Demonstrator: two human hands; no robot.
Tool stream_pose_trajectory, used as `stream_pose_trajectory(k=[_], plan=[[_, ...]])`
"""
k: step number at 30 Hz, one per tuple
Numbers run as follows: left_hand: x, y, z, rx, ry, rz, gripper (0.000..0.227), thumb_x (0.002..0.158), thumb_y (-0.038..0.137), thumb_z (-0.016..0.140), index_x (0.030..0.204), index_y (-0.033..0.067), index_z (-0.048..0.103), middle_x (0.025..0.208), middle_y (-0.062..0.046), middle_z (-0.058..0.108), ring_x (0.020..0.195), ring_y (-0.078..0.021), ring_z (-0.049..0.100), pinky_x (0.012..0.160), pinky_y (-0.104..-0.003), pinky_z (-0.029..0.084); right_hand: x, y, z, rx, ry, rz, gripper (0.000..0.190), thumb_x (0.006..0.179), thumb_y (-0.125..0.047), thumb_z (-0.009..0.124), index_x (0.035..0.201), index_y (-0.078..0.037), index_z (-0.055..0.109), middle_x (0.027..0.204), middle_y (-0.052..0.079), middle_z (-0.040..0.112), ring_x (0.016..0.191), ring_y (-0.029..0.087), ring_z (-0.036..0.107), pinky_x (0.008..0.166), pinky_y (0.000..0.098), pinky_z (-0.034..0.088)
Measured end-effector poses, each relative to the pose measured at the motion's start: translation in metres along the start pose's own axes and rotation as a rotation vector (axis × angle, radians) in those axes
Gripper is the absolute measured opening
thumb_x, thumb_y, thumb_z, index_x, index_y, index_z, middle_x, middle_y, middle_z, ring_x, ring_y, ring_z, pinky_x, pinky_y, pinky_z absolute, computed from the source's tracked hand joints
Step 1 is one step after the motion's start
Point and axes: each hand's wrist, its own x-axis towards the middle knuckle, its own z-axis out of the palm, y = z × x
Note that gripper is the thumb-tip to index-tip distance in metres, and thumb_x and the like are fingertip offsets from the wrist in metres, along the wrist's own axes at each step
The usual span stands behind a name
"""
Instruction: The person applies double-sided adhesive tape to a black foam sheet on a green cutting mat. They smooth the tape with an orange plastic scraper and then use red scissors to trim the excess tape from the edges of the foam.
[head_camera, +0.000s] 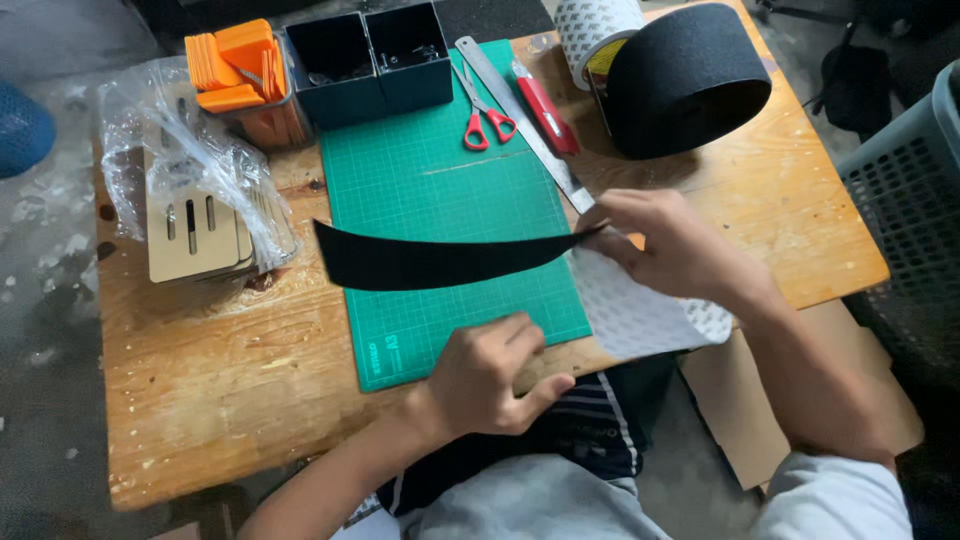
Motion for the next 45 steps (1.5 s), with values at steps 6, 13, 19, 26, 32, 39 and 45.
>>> stream_pose_trajectory(k=[6,13,19,26,32,39,45], plan=[[-0.042,-0.074,0.034,-0.716,-0.299,-0.961,0.038,0.092,0.031,0.067,0.123,0.0096,0.065,0.11,-0.007,0.068,0.098,-0.0222,0.066,0.082,-0.039,0.058,0.076,-0.008,-0.024,0.305,-0.3,0.196,0.035,0.083,-0.005,0.078,0.063,-0.008,0.049,0.053,-0.006,0.035,0.049,0.01,0.039,0.053,0.0283,0.037],[0.014,-0.064,0.002,-0.7,0.002,-0.78,0.042,0.104,0.022,0.053,0.066,0.012,0.067,0.058,-0.002,0.067,0.058,-0.0095,0.058,0.07,-0.025,0.052,0.13,0.049,0.015,0.425,-0.428,0.465,0.031,0.099,-0.03,0.063,0.092,-0.002,0.074,0.077,0.014,0.074,0.061,0.02,0.069,0.055,0.0313,0.057],[-0.043,-0.079,0.032,-0.437,0.008,-0.762,0.046,0.1,0.026,0.063,0.056,0.0131,0.065,0.049,-0.003,0.065,0.044,-0.0084,0.057,0.047,-0.018,0.045,0.155,0.117,0.102,-0.309,-0.184,0.531,0.035,0.091,-0.048,0.069,0.087,-0.014,0.068,0.085,0.016,0.067,0.086,0.04,0.071,0.074,0.0521,0.057],[-0.037,-0.087,0.032,-0.498,0.033,-1.042,0.055,0.102,0.032,0.06,0.05,0.0132,0.06,0.043,0.0,0.059,0.04,-0.0081,0.054,0.043,-0.021,0.044,0.181,0.166,0.147,-0.441,-0.171,0.59,0.041,0.081,-0.039,0.081,0.089,0.0,0.072,0.088,0.022,0.071,0.088,0.045,0.072,0.073,0.0582,0.059],[-0.062,-0.1,0.043,-0.953,-0.005,-1.313,0.057,0.105,0.047,0.044,0.074,0.0063,0.068,0.059,-0.011,0.064,0.042,-0.0123,0.048,0.042,-0.024,0.043,0.191,0.162,0.136,-0.52,-0.279,0.621,0.024,0.075,-0.025,0.078,0.086,-0.004,0.075,0.086,0.022,0.071,0.087,0.045,0.072,0.073,0.0594,0.058],[-0.053,-0.098,0.039,-0.95,-0.119,-1.258,0.053,0.107,0.041,0.046,0.08,0.0016,0.068,0.062,-0.013,0.063,0.039,-0.0114,0.047,0.04,-0.023,0.041,0.157,0.107,0.072,-0.394,-0.29,0.648,0.029,0.083,-0.023,0.068,0.097,0.003,0.069,0.097,0.028,0.068,0.098,0.049,0.069,0.083,0.0624,0.056],[-0.027,-0.08,0.02,-0.85,-0.228,-1.31,0.054,0.1,0.044,0.047,0.06,0.0102,0.059,0.055,0.001,0.053,0.05,-0.0097,0.047,0.057,-0.025,0.041,0.079,0.013,-0.007,-0.07,0.126,0.506,0.018,0.099,-0.011,0.076,0.093,-0.008,0.059,0.092,0.007,0.065,0.078,0.016,0.057,0.061,0.0302,0.045]])
